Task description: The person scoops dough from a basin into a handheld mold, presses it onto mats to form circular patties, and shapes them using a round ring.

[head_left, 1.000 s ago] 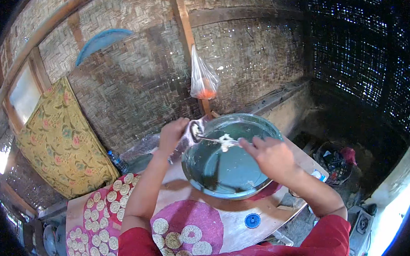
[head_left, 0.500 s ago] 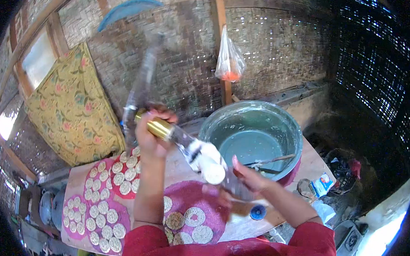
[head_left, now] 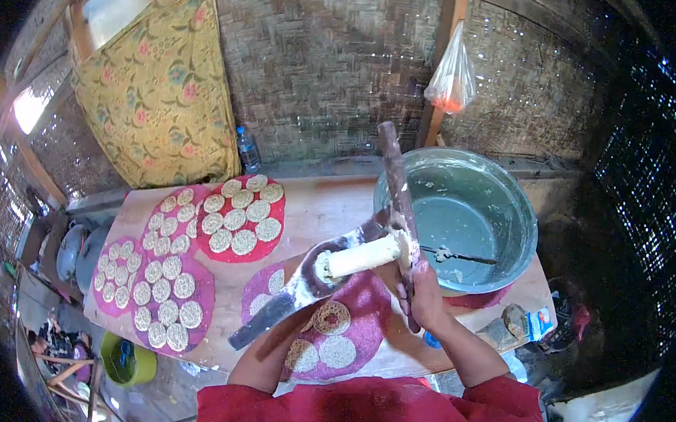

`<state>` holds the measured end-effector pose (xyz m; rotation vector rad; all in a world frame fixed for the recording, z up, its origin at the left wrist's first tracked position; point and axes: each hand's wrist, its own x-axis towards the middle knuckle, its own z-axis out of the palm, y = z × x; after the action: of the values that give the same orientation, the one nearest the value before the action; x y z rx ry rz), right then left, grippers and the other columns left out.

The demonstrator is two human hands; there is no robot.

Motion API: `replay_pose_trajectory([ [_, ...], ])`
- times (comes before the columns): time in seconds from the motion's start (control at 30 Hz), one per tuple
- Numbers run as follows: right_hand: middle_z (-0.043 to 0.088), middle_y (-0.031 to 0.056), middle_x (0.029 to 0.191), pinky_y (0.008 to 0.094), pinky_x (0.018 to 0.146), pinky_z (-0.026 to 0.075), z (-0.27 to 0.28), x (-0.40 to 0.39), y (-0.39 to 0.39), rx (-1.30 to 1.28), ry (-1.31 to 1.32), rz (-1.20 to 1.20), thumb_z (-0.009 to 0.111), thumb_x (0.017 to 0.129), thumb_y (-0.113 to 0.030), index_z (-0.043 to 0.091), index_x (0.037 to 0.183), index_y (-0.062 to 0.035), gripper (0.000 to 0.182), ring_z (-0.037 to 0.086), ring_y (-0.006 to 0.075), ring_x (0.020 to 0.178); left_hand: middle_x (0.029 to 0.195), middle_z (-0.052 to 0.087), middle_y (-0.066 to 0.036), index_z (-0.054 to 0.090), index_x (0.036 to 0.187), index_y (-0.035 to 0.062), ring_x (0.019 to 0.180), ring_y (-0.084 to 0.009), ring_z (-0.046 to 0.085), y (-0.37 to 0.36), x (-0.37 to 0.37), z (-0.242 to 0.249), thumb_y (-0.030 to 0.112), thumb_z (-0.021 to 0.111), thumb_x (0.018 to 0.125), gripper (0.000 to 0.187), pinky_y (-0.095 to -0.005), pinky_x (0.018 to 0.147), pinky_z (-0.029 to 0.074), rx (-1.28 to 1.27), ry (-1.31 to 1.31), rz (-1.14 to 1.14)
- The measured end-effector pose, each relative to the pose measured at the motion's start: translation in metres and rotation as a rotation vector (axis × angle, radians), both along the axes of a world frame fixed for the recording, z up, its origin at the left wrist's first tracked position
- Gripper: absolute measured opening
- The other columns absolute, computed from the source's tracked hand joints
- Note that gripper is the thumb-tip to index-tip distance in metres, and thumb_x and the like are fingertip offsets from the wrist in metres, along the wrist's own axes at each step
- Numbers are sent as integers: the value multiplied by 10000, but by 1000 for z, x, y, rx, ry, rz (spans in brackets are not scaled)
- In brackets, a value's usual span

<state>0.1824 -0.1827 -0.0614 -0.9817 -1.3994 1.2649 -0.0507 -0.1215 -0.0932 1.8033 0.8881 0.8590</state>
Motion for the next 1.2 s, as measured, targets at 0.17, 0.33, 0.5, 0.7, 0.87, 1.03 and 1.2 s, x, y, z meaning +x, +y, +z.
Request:
replay_pose_trajectory([
  [0.17,591,279,983,454,760,481,30,15,8,399,-547,-22,397,900,-473,207,1400,-51,680,610,414,821,846,643,-157,575,1059,74,727,-260,647,-23,-12,-16,311,715,688,462,-345,632,515,617,422,431],
  [0.33,555,298,1075,486,794,470,66,10,-1,318,-1000,233,474,847,-478,205,1398,-52,747,569,477,893,793,645,-150,604,1001,71,744,-279,643,-44,-32,-43,299,707,685,403,-366,663,508,494,341,147],
  [0.5,589,285,945,489,732,472,40,-4,-4,411,-944,300,507,851,-433,219,1384,-50,717,587,453,819,991,628,-155,605,1007,16,868,-242,599,-48,3,-6,297,705,697,431,-355,771,479,-99,179,-92],
  [0.7,618,122,988,332,690,479,15,29,15,-654,-207,926,365,835,-684,459,1264,-51,771,595,180,851,1017,604,-149,517,1139,-13,932,-238,581,-48,-24,30,300,782,635,649,-359,854,449,-153,258,-173],
  [0.87,605,183,953,297,635,481,0,29,20,-795,-50,782,326,810,-726,441,1269,-63,815,596,180,756,1188,502,-171,353,1303,17,1110,-311,492,-18,-38,72,610,442,826,766,-445,996,357,-348,-1129,125],
  [1.03,606,121,808,273,558,472,-9,6,35,-845,-231,676,314,841,-699,480,1223,-73,751,576,159,619,911,530,-116,489,984,35,857,-280,515,49,-53,-34,658,327,842,659,-425,840,411,-500,-1591,-44],
  [1.2,589,82,756,282,547,476,-42,-12,38,-840,-505,575,336,839,-698,544,1115,-71,716,573,159,609,729,500,-72,492,758,69,712,-225,492,54,-53,-97,540,368,879,502,-352,704,418,-560,-1654,215],
])
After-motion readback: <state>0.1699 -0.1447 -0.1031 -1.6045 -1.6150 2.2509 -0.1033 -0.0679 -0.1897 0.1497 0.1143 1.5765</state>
